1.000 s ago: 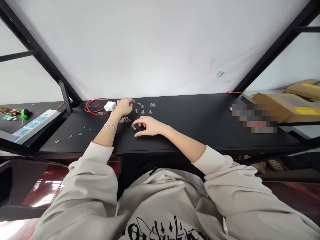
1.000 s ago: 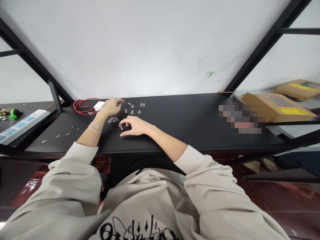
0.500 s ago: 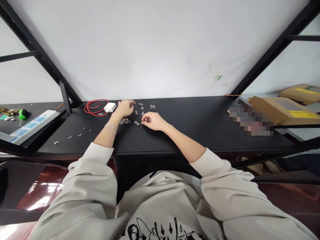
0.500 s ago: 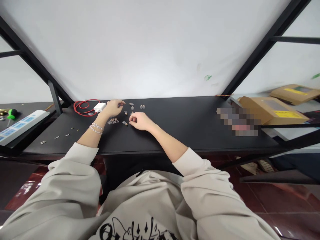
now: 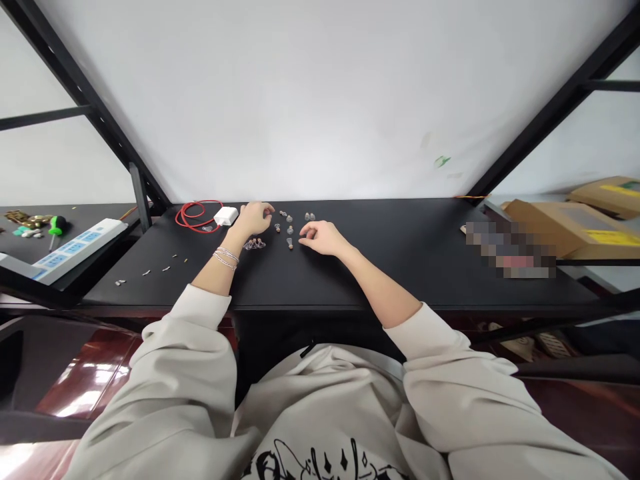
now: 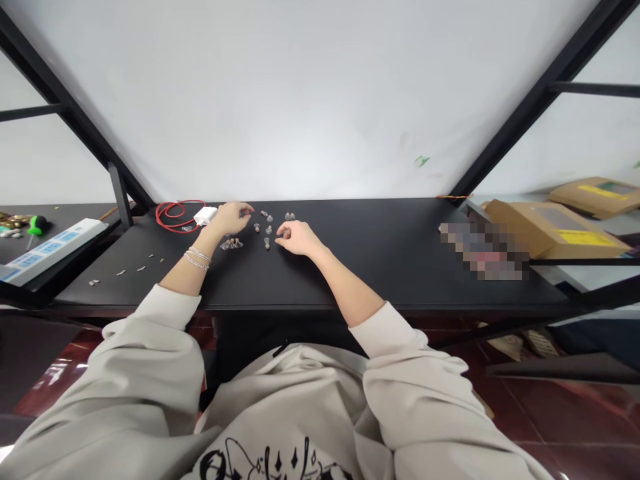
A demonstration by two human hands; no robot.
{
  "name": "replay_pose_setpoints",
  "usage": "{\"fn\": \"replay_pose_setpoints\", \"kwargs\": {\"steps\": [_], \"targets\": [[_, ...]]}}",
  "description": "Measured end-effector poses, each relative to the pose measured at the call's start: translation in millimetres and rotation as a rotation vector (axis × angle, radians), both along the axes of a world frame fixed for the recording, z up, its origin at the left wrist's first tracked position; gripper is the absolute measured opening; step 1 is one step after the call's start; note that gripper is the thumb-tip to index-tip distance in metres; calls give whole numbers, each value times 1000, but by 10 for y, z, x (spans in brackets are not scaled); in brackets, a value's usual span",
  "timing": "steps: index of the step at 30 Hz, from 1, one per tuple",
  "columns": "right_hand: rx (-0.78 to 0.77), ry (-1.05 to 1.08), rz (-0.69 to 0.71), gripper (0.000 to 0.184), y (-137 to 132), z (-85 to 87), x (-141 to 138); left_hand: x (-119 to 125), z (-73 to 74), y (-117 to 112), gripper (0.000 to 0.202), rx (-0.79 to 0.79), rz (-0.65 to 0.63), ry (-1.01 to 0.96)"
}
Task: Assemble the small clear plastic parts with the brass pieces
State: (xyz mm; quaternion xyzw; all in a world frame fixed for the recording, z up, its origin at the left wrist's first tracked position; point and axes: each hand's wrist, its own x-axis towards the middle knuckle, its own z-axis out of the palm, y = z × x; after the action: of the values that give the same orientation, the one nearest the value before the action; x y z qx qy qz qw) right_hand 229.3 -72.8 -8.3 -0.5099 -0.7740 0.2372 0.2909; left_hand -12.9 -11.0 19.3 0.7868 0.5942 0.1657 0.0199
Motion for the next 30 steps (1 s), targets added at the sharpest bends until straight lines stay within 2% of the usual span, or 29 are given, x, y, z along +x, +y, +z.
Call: {"fn": "replay_pose_setpoints", "kwargs": {"steps": [6, 13, 17, 24, 30], "targets": [[10, 20, 105, 27, -17, 1, 0, 8, -54, 25, 36, 3, -18, 21], [14, 19, 113, 26, -37, -10, -39, 89, -158, 73, 51, 37, -107, 113], [13, 9, 112, 25, -42, -15, -55, 110, -185, 160, 49, 1, -136, 133], [3, 1, 113, 25, -53, 2, -54, 53, -185, 238, 47, -51, -74, 91], [1, -2, 112, 24, -53, 4, -45, 36, -114, 175, 43, -78, -83, 57]]}}
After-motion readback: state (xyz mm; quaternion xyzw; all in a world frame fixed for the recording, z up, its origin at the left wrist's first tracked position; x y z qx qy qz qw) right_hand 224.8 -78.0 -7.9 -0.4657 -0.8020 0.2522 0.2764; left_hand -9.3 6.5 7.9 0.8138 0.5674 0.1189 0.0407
